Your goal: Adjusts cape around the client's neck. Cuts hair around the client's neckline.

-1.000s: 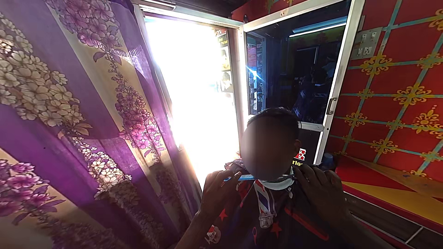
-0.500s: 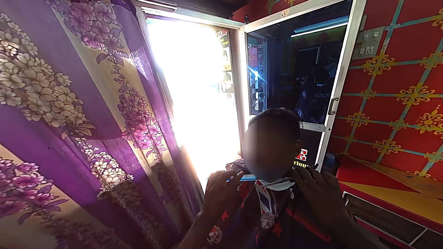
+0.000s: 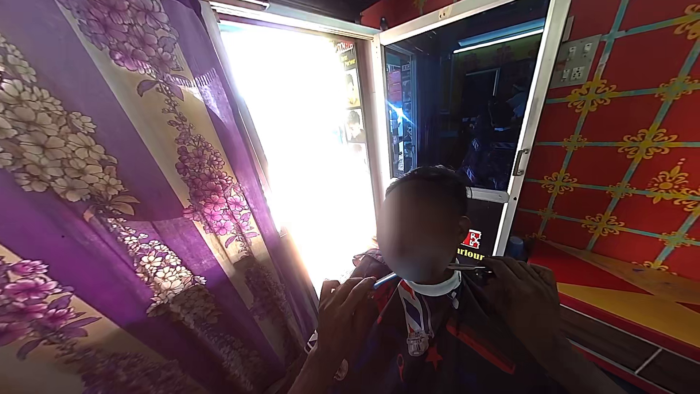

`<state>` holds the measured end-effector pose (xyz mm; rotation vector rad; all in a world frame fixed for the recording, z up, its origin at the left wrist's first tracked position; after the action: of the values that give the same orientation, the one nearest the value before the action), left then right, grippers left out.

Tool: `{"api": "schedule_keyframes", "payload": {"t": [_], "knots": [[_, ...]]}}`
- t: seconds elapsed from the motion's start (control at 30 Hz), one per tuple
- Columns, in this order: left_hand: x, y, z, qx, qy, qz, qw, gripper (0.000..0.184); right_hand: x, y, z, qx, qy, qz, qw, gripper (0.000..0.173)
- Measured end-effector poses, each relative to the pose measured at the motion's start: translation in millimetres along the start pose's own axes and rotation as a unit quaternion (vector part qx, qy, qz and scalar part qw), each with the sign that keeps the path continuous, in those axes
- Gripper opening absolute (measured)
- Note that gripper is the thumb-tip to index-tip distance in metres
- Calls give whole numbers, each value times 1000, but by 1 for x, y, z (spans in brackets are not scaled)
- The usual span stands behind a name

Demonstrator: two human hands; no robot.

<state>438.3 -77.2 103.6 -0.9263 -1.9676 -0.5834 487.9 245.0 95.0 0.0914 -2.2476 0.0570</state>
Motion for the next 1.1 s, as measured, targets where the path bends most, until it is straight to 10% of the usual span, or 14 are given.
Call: {"api": "schedule_keyframes", "payload": {"t": [0.5,1.1], "knots": [[-23,-19,61,-118,-128,-36,984,31,18,-6,-48,30,-107,29,993,21],[-11,-2,41,-9,44,23,999,21,12,2,14,-192,-12,-131,973,52]]}}
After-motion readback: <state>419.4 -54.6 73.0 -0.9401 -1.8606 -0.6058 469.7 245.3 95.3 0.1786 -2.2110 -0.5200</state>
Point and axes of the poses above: each hand's wrist, its own x-axis towards the middle knuckle, its own z-axis out of the palm, y = z × x, the point moved 6 cm from there along x, towards the middle knuckle, and after that the axes turned 10 degrees about -y, right-handed, at the moved point
